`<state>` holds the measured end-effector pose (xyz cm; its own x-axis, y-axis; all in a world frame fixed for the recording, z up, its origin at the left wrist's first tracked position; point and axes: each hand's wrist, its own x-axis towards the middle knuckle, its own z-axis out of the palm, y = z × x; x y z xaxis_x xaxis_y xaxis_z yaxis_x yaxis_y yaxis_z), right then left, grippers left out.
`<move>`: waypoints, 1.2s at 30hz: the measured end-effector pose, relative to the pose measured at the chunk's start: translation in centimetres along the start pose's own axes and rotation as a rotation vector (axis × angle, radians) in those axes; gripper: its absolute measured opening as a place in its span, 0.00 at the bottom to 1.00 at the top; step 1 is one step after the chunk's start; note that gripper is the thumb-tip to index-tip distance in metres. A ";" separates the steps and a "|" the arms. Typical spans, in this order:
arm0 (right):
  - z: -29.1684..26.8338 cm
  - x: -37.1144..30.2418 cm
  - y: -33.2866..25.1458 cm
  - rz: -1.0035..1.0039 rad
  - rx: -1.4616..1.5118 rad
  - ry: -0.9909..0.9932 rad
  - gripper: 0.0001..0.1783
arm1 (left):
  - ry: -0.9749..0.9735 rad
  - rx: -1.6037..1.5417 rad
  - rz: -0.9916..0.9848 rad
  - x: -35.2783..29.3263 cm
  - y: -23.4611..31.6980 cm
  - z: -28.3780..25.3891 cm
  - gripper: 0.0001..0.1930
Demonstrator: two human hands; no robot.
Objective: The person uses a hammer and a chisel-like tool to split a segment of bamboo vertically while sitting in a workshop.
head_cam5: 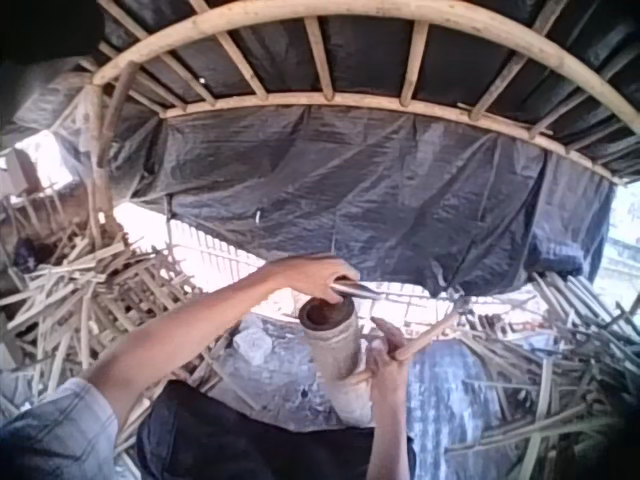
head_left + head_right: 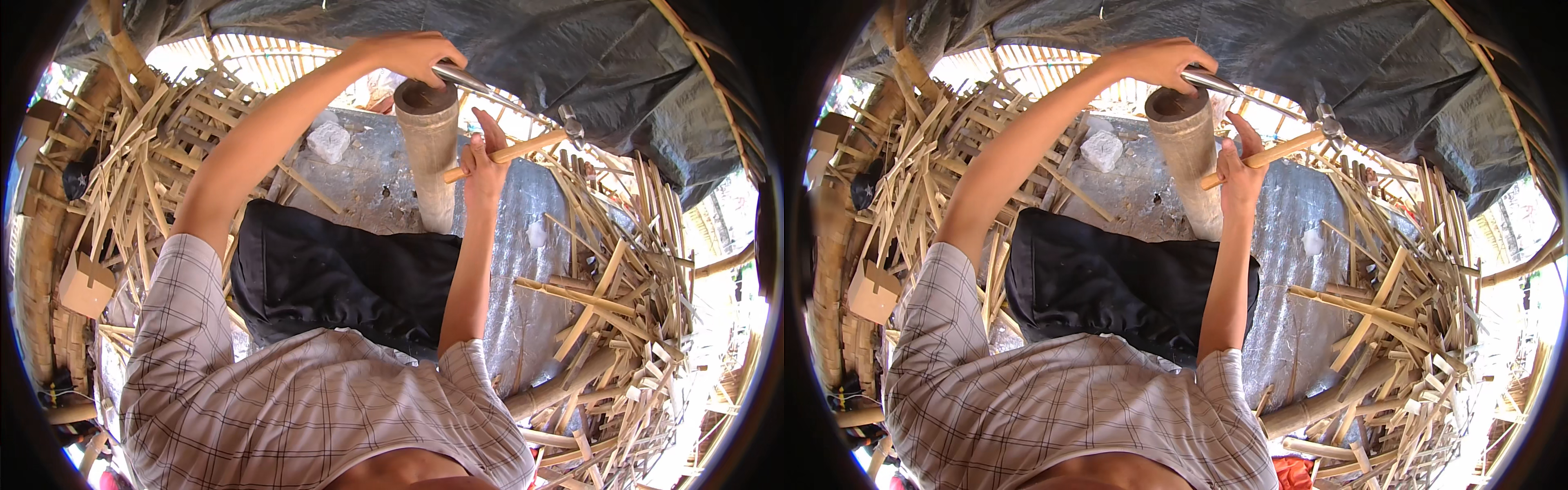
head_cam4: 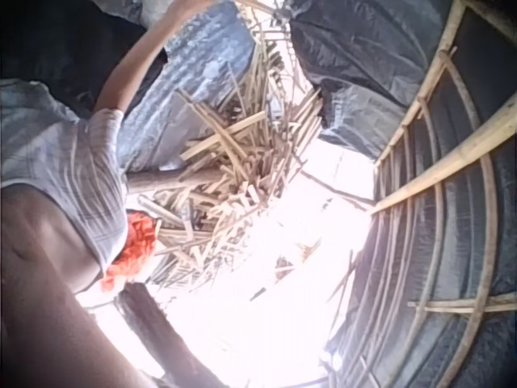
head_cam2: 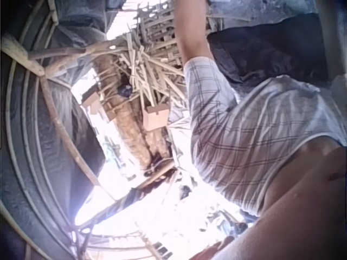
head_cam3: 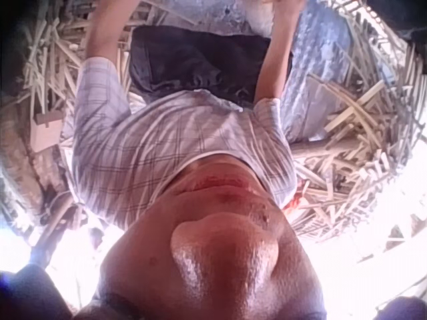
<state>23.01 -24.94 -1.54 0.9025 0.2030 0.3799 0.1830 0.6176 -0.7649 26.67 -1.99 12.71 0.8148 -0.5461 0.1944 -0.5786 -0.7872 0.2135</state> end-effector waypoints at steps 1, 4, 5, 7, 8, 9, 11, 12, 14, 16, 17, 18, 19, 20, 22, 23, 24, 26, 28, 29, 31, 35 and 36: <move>-0.2 0.1 -0.6 -0.014 0.026 -0.007 0.21 | 0.069 -0.031 0.007 0.3 1.0 0.3 0.17; -1.0 0.3 -2.3 -0.008 -0.056 -0.096 0.27 | 0.285 -0.136 0.054 1.1 2.7 2.4 0.19; -1.2 0.3 -2.8 -0.006 -0.087 -0.126 0.27 | 0.328 -0.161 0.048 1.4 2.9 3.1 0.19; -2.4 0.2 -3.8 -0.050 -0.169 -0.135 0.30 | 0.411 -0.222 0.042 2.1 3.9 4.1 0.20; -3.0 0.5 -4.5 -0.077 -0.239 -0.169 0.30 | 0.456 -0.250 0.064 2.1 3.9 4.1 0.21; -3.6 0.8 -5.1 -0.105 -0.306 -0.204 0.31 | 0.487 -0.299 0.044 2.3 3.8 4.3 0.20; -4.9 1.9 -6.1 -0.077 -0.381 -0.388 0.26 | 0.550 -0.393 -0.002 2.4 3.3 4.7 0.20; -5.1 2.2 -7.2 -0.065 -0.450 -0.433 0.23 | 0.492 -0.456 -0.108 2.3 4.2 4.3 0.22; -4.0 2.6 -8.6 -0.162 -0.590 -0.474 0.20 | 0.688 -0.439 -0.176 1.3 5.2 4.6 0.23; -4.4 3.0 -9.4 -0.172 -0.736 -0.524 0.22 | 0.827 -0.438 -0.266 -0.7 7.0 4.5 0.23; -4.3 3.2 -9.6 -0.214 -0.796 -0.561 0.23 | 0.802 -0.573 -0.342 -1.9 7.6 4.9 0.21; -3.7 3.4 -9.8 -0.263 -0.850 -0.603 0.24 | 0.776 -0.703 -0.422 -3.6 8.2 5.1 0.20; -3.1 3.1 -10.1 -0.309 -0.991 -0.575 0.24 | 0.742 -0.837 -0.503 -5.1 8.7 5.7 0.19; -2.3 2.7 -10.4 -0.354 -1.132 -0.545 0.23 | 0.760 -1.008 -0.499 -6.6 9.4 6.9 0.18; -0.9 2.2 -10.9 -0.561 -1.462 -0.488 0.20 | 0.758 -1.276 -0.545 -9.4 11.6 8.3 0.16; -0.7 2.0 -10.6 -0.604 -1.466 -0.463 0.18 | 0.729 -1.372 -0.602 -10.6 12.8 8.7 0.15; -0.2 1.9 -10.1 -0.648 -1.465 -0.442 0.17 | 0.702 -1.465 -0.664 -11.7 13.3 8.8 0.15; 0.5 1.0 -9.7 -0.685 -1.502 -0.411 0.14 | 0.627 -1.665 -0.627 -13.1 12.1 9.9 0.14; 1.2 -0.2 -9.7 -0.629 -1.522 -0.429 0.15 | 0.660 -1.857 -0.457 -13.6 11.2 11.4 0.15; 1.6 -0.8 -9.7 -0.599 -1.531 -0.438 0.16 | 0.714 -1.772 -0.500 -13.3 10.8 11.8 0.14; 2.4 -2.5 -10.2 -0.576 -1.563 -0.417 0.17 | 0.810 -1.596 -0.573 -12.4 9.8 12.3 0.15; 2.3 -3.7 -9.9 -0.569 -1.509 -0.393 0.20 | 0.725 -1.336 -0.410 -10.7 8.9 15.7 0.28; 2.6 -3.6 -9.8 -0.574 -1.452 -0.405 0.20 | 0.722 -1.196 -0.317 -10.2 8.1 17.6 0.29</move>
<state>16.98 -29.78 5.96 0.4739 0.5329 0.7010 0.8522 -0.4781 -0.2127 14.35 -7.82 -4.39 0.9265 0.1518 0.3444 -0.3567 0.0619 0.9322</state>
